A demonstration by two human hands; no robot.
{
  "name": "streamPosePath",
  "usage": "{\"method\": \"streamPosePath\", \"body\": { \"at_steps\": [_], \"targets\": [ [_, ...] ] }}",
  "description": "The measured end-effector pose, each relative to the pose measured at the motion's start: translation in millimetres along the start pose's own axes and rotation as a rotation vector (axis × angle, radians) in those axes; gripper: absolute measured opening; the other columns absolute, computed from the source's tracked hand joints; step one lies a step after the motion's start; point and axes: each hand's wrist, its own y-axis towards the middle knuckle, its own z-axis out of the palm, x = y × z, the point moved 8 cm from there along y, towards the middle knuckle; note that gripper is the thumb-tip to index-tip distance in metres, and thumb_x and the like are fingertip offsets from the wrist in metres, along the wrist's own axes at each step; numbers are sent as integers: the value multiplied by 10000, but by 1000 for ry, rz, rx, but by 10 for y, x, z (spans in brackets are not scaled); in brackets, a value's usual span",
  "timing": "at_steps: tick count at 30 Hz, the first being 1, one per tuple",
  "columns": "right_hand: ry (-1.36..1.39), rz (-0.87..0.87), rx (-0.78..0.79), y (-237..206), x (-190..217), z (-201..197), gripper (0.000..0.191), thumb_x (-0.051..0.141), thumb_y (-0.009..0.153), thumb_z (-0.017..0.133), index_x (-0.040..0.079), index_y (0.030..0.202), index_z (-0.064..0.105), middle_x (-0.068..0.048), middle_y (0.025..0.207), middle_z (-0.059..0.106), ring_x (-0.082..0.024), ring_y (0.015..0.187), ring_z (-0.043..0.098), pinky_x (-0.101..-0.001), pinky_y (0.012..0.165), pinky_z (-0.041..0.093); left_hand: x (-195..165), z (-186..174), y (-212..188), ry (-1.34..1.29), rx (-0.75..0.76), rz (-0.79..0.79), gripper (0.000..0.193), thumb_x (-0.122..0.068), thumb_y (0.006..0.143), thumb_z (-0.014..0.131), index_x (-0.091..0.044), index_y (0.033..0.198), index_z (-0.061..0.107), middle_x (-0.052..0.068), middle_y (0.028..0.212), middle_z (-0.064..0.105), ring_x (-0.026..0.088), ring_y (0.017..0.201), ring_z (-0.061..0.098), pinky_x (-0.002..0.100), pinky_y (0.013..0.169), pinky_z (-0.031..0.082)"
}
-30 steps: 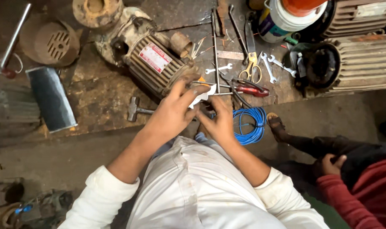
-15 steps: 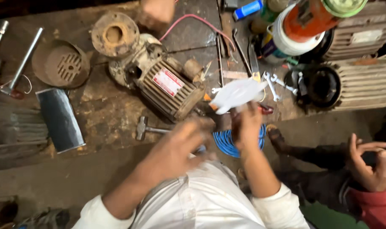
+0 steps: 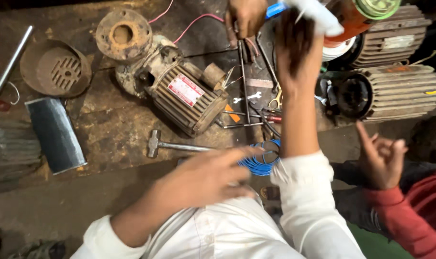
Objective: The person uses a hammer and a white cloth to repeatedly tap a white plastic impeller attached to an electric motor on a workbench. They also use a screwdriver to adjust the impeller and handle a metal rod, while another person stands nearby.
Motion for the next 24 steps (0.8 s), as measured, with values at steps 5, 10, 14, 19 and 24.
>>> {"method": "streamPosePath", "body": {
  "at_steps": [5,10,14,19,24],
  "targets": [
    [-728,78,-141,-1327,33,41,429,83,1004,648,-5,1408,532,-161,1347,629,-259,1220,654,-414,1050,565,511,-586,-515,110,-353,-241,255,-294,915,781,-62,961,685,101,1243,663,312,1102,663,412,924,542],
    [-1295,95,83,-2159,-292,159,466,19,881,762,-53,1301,573,-91,1173,670,-173,1078,661,-313,967,545,770,-664,-665,277,-438,-300,278,-296,884,788,-83,1046,714,104,1293,654,333,1263,559,493,1072,425],
    [-1381,141,27,-2312,-730,55,397,-9,865,804,-50,1226,643,-83,1083,693,-144,968,724,-291,862,603,952,-421,-408,367,-383,-203,427,-431,887,790,-82,1121,716,187,1529,445,416,1445,369,594,1203,275],
    [-1183,126,-87,-2391,-851,-74,366,-32,892,754,-48,1224,599,-69,1107,636,-145,1003,694,-286,862,608,1228,-108,-262,374,-285,-221,492,-529,847,781,-99,1079,725,200,1665,240,474,1529,185,647,1244,114],
    [-1100,181,-134,-2486,-891,-256,354,-83,927,709,-51,1258,587,-107,1136,653,-166,1044,688,-294,900,590,1334,-6,-269,373,-291,-237,391,-481,867,793,-112,973,723,176,1675,268,470,1546,196,654,1260,106]
  ]
}}
